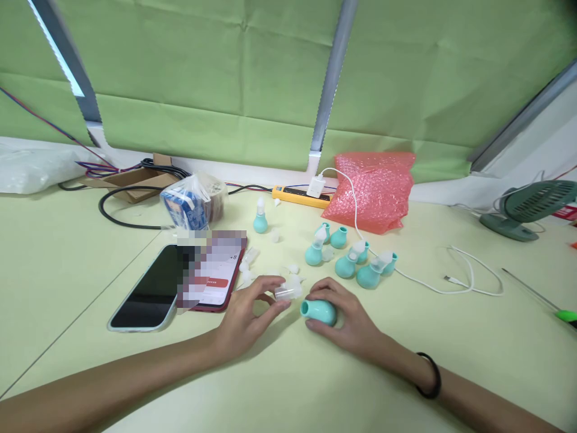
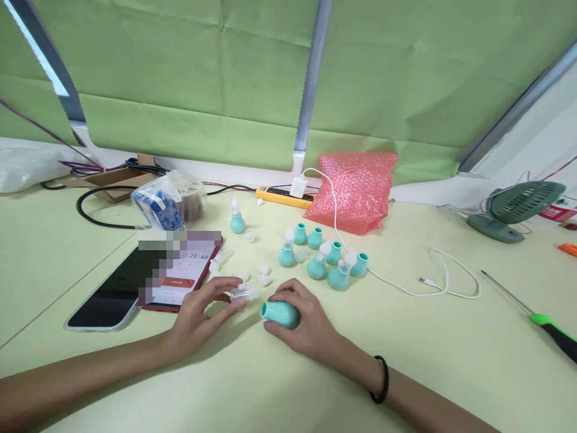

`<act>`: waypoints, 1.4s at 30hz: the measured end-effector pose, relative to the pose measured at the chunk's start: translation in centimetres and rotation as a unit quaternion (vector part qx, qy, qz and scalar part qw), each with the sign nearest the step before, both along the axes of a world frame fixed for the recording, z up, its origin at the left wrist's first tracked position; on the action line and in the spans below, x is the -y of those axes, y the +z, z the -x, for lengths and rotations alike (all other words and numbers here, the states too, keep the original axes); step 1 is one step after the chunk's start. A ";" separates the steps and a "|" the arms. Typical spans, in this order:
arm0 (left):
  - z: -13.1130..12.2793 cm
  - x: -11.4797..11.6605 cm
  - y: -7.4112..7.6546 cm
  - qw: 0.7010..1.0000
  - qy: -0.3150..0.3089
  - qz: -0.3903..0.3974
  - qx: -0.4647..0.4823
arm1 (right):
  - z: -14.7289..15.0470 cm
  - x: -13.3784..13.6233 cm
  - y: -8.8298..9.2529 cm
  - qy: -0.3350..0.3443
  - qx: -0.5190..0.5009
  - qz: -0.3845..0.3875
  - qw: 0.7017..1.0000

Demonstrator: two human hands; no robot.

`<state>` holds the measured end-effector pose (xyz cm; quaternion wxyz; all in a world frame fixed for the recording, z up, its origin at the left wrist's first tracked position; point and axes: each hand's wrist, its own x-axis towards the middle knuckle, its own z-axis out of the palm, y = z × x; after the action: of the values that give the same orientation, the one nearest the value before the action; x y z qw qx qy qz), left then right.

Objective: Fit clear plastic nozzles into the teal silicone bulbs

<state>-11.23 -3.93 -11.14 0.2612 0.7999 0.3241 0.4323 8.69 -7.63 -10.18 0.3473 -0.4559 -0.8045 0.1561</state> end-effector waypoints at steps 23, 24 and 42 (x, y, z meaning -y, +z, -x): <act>-0.6 0.0 -0.2 0.985 -0.136 -0.101 0.044 | 0.3 1.0 -2.2 -0.053 0.063 -0.112 0.990; -0.6 0.1 -0.2 0.984 -0.136 -0.107 0.049 | 0.4 1.1 -2.2 -0.053 0.059 -0.114 0.990; 0.3 1.8 1.2 0.923 -0.167 -0.302 -0.168 | 0.9 1.5 0.9 0.042 0.010 0.147 0.988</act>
<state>-11.53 -5.73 -9.92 0.0177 0.9444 0.0790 0.3186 7.77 -9.15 -9.32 0.2614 -0.4696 -0.7946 0.2824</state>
